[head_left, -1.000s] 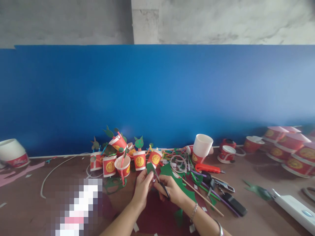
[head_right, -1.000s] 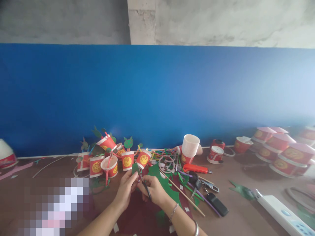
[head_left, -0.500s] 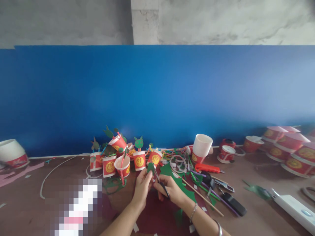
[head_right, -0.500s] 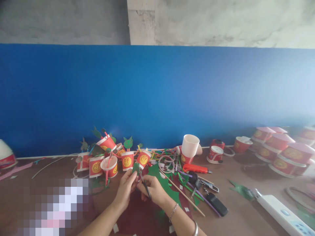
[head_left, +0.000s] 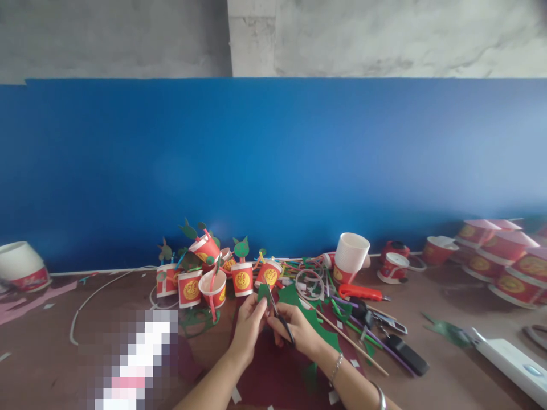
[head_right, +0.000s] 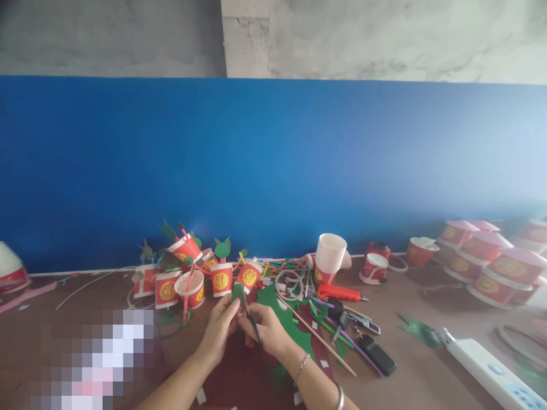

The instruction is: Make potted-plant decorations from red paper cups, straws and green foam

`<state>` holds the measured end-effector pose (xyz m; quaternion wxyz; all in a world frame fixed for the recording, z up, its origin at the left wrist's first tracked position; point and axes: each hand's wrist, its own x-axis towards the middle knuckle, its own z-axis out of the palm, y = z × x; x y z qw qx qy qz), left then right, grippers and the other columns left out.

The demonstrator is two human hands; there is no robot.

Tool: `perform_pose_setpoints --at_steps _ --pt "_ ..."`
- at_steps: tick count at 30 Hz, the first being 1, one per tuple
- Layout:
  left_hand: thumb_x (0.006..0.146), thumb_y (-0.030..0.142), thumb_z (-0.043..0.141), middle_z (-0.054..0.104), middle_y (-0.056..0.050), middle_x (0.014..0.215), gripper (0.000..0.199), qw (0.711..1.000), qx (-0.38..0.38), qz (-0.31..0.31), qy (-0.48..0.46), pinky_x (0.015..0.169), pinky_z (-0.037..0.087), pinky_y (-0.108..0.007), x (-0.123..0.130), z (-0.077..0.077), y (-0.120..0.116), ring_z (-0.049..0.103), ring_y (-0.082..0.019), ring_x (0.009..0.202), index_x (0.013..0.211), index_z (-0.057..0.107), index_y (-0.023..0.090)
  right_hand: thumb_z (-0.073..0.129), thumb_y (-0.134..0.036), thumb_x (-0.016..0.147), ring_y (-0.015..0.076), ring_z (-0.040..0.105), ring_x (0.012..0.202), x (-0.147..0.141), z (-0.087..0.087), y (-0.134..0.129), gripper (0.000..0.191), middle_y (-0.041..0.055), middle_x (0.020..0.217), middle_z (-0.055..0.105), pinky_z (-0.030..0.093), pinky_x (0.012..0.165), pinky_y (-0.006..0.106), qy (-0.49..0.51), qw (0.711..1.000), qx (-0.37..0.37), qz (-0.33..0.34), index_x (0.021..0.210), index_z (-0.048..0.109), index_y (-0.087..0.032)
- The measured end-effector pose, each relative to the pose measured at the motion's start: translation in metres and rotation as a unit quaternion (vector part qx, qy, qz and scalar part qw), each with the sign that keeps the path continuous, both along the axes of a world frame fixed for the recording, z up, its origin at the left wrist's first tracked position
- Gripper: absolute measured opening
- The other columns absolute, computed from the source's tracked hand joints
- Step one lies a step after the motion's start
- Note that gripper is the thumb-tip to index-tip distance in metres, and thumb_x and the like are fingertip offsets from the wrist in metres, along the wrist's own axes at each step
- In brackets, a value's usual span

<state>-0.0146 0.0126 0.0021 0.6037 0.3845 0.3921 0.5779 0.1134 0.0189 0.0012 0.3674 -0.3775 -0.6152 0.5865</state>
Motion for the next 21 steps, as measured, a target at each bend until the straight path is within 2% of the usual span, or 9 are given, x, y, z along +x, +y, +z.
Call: perform_pose_setpoints --at_steps 6,21 --pt "0.073 0.040 0.066 0.049 0.006 0.057 0.030 1.000 -0.003 0.005 0.006 0.046 0.029 -0.017 -0.0005 0.0013 -0.0001 0.043 -0.007 0.049 0.065 0.047 0.017 0.063 -0.048 0.072 0.0067 0.043 0.035 -0.0004 -0.0011 0.0009 0.035 -0.0067 0.041 0.050 0.031 0.038 0.017 -0.017 1.000 0.011 -0.004 0.067 0.049 -0.017" --pt "0.069 0.048 0.067 0.036 0.010 0.052 0.041 0.999 -0.003 0.051 0.012 0.044 0.023 -0.017 -0.0010 -0.0026 0.0014 0.029 -0.005 0.044 0.062 0.038 0.019 0.064 -0.044 0.072 0.0067 0.042 0.032 0.0027 -0.0003 0.0023 0.032 -0.0070 0.038 0.049 0.029 0.036 0.017 -0.032 0.999 0.004 -0.007 0.065 0.049 -0.017"
